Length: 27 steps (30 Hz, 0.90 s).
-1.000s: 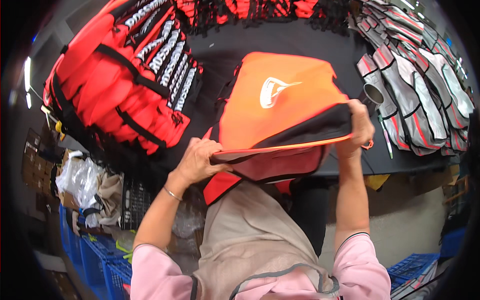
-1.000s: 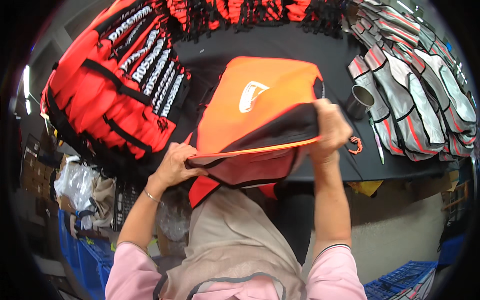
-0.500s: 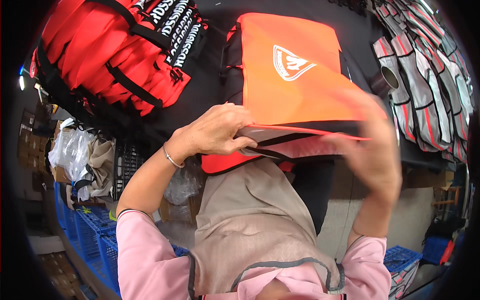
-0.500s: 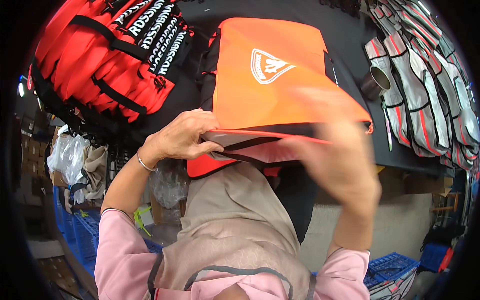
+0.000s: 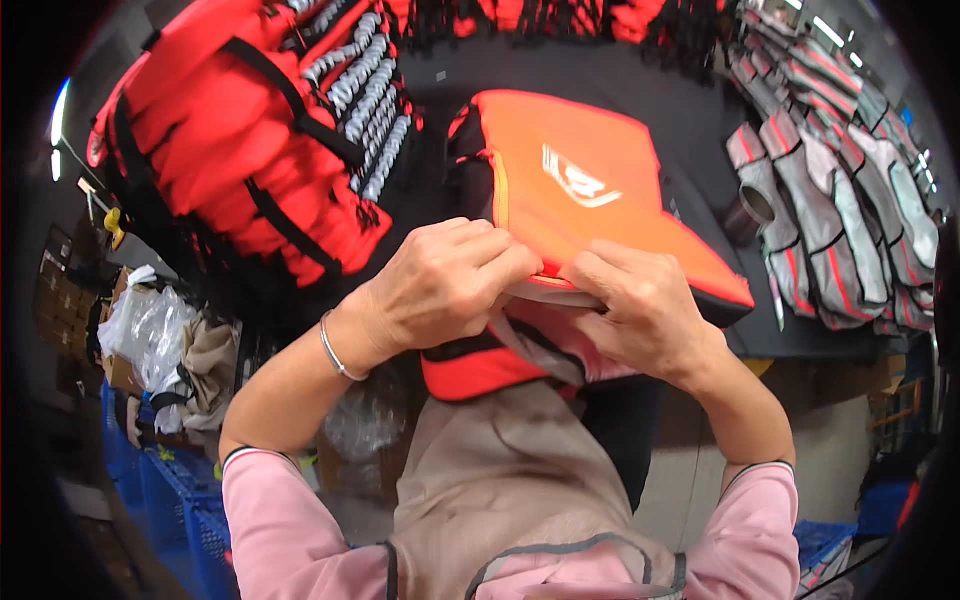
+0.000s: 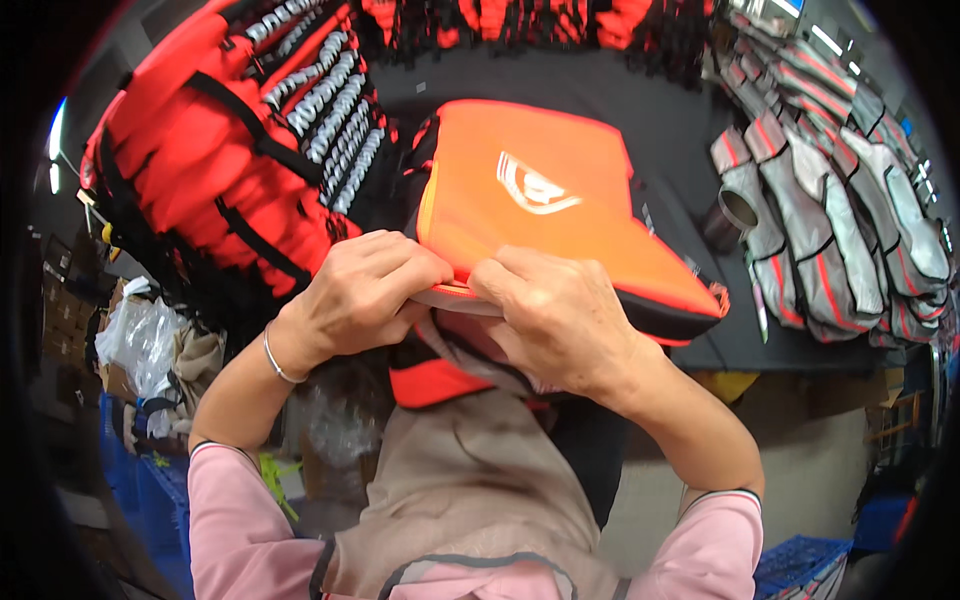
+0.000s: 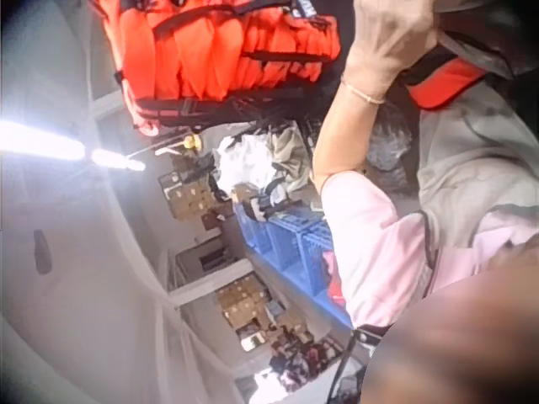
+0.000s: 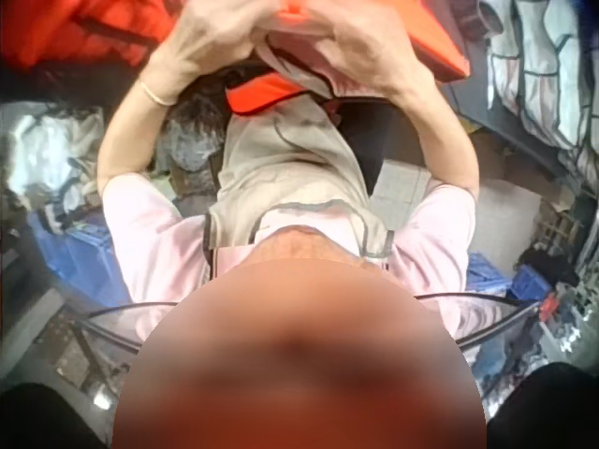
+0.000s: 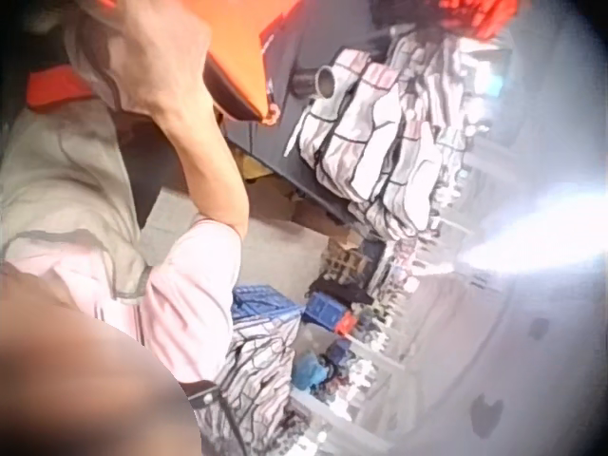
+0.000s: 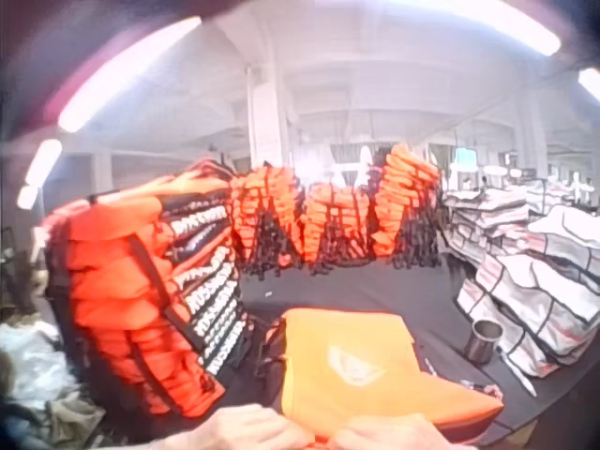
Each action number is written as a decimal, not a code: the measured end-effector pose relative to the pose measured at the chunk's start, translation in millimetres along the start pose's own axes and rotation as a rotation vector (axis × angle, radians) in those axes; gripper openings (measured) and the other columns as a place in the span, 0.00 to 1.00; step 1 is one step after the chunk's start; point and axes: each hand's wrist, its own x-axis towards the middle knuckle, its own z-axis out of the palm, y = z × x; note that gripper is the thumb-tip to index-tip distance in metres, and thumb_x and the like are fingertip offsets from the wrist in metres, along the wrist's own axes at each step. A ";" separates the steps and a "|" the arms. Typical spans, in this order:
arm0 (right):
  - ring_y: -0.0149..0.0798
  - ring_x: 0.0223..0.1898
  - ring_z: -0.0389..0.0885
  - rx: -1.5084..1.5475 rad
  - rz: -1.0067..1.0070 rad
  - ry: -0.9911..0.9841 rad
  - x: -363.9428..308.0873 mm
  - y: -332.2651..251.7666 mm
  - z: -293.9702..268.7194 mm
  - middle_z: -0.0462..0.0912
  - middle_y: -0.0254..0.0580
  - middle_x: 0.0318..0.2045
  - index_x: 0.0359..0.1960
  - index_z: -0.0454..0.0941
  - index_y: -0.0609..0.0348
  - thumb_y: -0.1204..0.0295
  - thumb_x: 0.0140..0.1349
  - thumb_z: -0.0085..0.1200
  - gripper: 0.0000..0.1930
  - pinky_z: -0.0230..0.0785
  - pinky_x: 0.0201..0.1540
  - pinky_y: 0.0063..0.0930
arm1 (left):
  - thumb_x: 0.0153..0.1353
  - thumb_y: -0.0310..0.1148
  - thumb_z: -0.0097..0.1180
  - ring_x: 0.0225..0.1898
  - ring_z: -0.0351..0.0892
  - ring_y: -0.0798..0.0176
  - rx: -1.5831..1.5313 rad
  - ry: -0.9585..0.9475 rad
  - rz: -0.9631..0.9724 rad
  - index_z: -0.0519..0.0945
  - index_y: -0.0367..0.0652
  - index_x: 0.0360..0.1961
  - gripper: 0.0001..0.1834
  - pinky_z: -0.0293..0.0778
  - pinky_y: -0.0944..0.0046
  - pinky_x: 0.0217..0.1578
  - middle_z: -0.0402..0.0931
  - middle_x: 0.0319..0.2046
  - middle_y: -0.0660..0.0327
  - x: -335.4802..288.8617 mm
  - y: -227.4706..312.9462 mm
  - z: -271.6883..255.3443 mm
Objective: The recorder is trimming excess threads from manufactured backpacks using a small pair of snips.
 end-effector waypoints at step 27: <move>0.33 0.18 0.66 -0.395 -0.434 0.981 66.2 13.5 -6.2 0.62 0.32 0.18 0.19 0.66 0.55 0.82 0.38 0.54 0.10 0.56 0.18 0.23 | 0.33 0.19 0.57 0.18 0.66 0.60 0.314 0.596 0.106 0.67 0.43 0.20 0.13 0.63 0.64 0.17 0.60 0.19 0.62 52.3 -13.5 -36.2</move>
